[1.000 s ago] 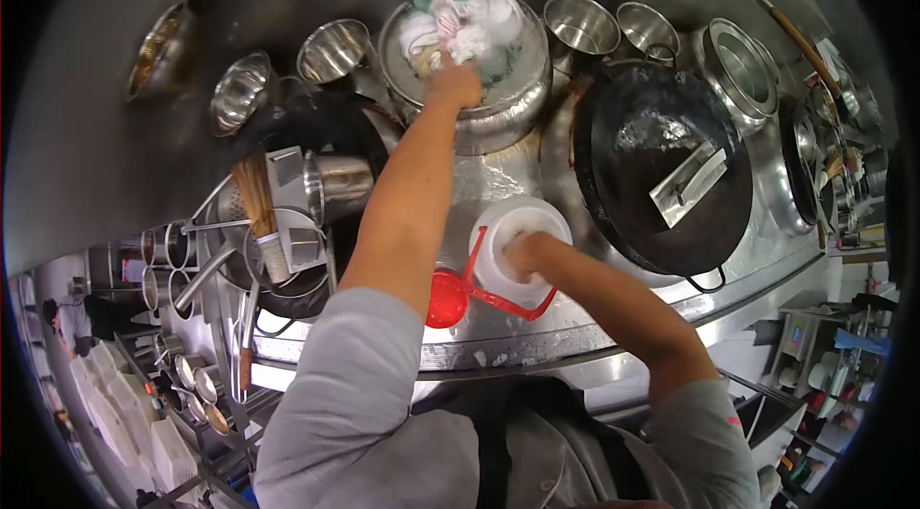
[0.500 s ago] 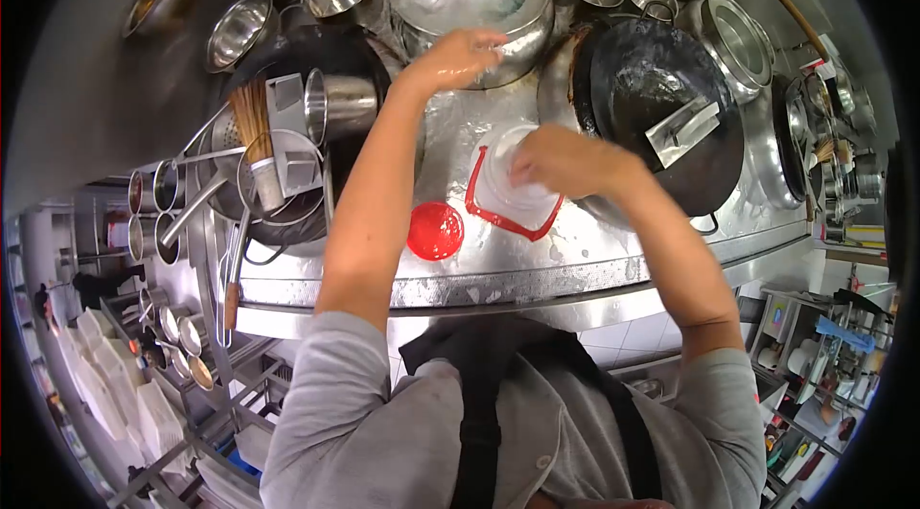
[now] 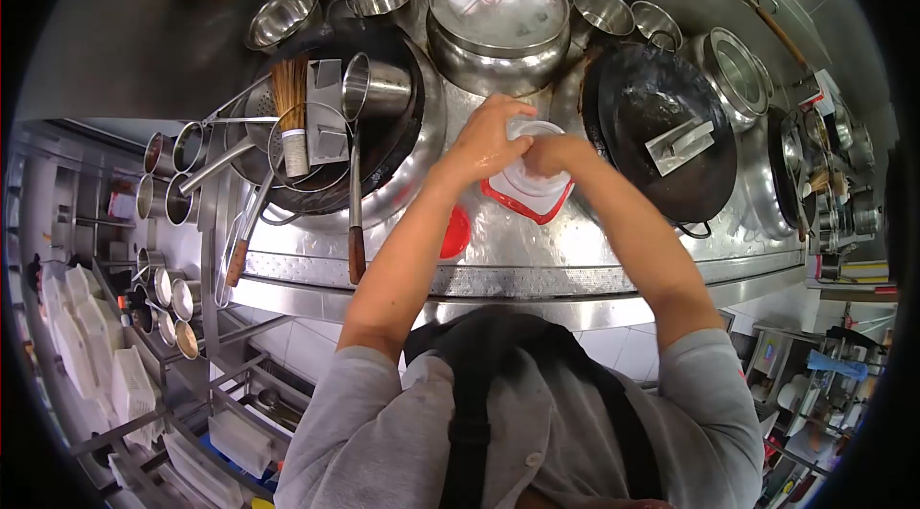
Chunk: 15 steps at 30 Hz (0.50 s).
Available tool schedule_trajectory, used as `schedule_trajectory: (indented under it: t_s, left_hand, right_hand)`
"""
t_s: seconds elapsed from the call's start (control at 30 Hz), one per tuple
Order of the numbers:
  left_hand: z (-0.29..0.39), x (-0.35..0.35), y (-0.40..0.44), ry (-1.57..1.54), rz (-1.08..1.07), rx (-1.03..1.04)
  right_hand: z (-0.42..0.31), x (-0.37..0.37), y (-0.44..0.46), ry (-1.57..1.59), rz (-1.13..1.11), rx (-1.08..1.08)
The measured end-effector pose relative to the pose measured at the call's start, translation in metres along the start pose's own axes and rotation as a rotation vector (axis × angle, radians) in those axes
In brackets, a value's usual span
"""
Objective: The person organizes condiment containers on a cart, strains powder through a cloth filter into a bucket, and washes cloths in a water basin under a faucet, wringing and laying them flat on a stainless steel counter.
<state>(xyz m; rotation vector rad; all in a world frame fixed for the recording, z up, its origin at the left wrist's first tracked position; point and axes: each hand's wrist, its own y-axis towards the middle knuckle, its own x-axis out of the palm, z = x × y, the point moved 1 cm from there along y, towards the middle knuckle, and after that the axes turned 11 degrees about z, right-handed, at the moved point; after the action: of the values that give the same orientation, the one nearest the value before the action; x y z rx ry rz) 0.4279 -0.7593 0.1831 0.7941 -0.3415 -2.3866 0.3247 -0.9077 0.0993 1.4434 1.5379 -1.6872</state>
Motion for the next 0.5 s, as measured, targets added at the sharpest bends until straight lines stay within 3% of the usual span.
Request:
schedule_trajectory:
  t_s: [0.03, 0.13, 0.33, 0.4, 0.47, 0.5]
  left_hand:
    - [0.001, 0.000, 0.000, -0.013, -0.016, -0.027]
    - [0.003, -0.002, 0.004, -0.048, -0.061, -0.098]
    - [0.010, -0.011, -0.004, -0.198, -0.092, -0.203]
    - [0.022, -0.003, -0.002, -0.289, -0.127, -0.236]
    - [0.021, 0.020, -0.003, -0.321, -0.110, -0.191]
    - [0.022, 0.030, -0.005, -0.338, -0.102, -0.170]
  right_hand:
    - [0.005, 0.023, 0.015, -0.034, 0.035, -0.005]
    - [-0.017, 0.018, 0.003, 0.254, 0.164, 0.084]
    - [-0.016, -0.090, -0.060, 0.360, -0.117, 0.056]
    - [-0.006, -0.124, -0.092, 0.464, 0.436, -0.338]
    - [-0.026, -0.175, -0.140, 0.736, 0.513, -0.097]
    - [-0.030, -0.191, -0.157, 0.807, 0.600, -0.144]
